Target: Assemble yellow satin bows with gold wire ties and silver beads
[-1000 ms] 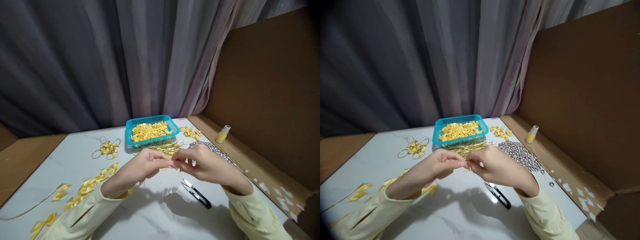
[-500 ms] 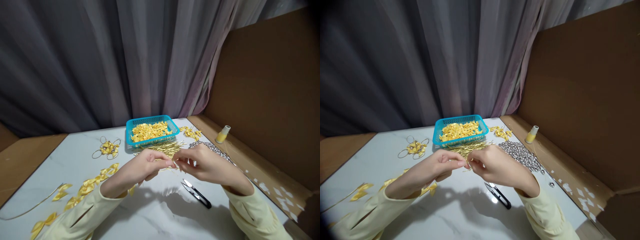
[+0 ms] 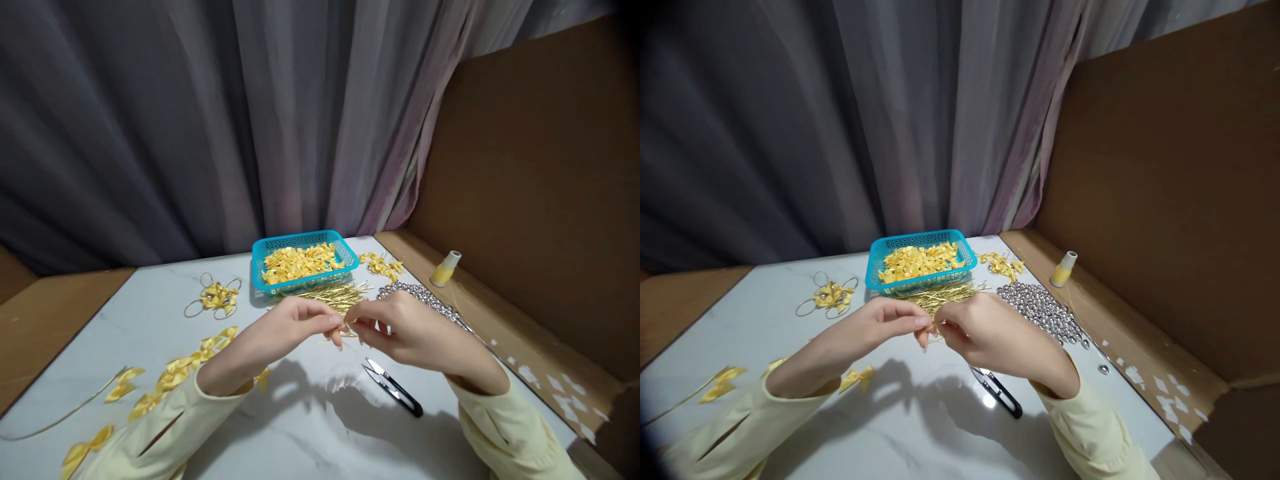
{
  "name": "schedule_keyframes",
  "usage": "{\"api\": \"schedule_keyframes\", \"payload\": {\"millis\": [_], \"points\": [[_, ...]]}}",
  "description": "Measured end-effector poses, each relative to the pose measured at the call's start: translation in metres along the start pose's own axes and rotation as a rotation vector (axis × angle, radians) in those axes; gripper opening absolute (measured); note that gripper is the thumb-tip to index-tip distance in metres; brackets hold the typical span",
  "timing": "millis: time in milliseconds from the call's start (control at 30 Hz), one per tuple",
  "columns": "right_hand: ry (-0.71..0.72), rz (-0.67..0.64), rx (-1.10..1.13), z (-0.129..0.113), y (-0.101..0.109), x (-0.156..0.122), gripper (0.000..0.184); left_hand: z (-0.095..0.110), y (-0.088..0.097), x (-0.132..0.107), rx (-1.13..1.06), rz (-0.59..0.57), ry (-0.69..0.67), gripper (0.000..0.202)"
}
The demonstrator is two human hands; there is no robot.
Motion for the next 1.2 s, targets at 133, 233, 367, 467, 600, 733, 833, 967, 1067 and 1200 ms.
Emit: {"api": "schedule_keyframes", "payload": {"millis": [133,233,367,467,600,733,833,967,1067,1200], "points": [[-0.005,0.010,0.005,0.000,0.001,-0.001,0.018,0.000,0.002,0.000,0.021,0.025,0.009,0.029],[-0.007,0.014,0.003,-0.001,0.001,0.000,0.019,-0.004,0.002,0.000,0.026,0.046,0.039,0.026],[-0.009,0.013,-0.011,-0.001,0.001,0.000,0.020,-0.007,0.003,0.000,0.028,0.059,0.059,0.023],[-0.010,0.014,-0.018,-0.001,0.001,0.000,0.020,-0.008,0.002,0.001,0.021,0.062,0.068,0.023],[-0.006,0.014,-0.024,-0.001,0.001,-0.001,0.019,-0.010,0.002,0.002,0.000,0.088,0.087,0.026],[-0.016,0.005,-0.045,-0.001,0.001,-0.001,0.019,-0.006,0.002,0.001,-0.007,0.090,0.088,0.025],[-0.016,0.004,-0.053,-0.001,0.001,-0.001,0.019,-0.002,0.000,-0.001,-0.006,0.062,0.095,0.027],[-0.010,-0.004,-0.065,0.000,0.000,-0.002,0.018,-0.001,-0.003,-0.003,0.026,0.016,0.099,0.028],[-0.005,-0.003,-0.074,0.001,-0.001,-0.002,0.019,-0.003,-0.003,-0.003,0.054,0.014,0.094,0.027],[0.002,0.010,-0.091,0.001,0.000,-0.002,0.019,-0.008,-0.001,-0.002,0.043,0.031,0.101,0.028]]}}
Point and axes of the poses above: each hand's wrist, its own x-axis towards the middle knuckle, its own y-axis out of the back of the hand, z = x × y, the point moved 7 cm from there along x, towards the middle knuckle, and after that the axes turned 13 degrees about z, right-handed, at the moved point
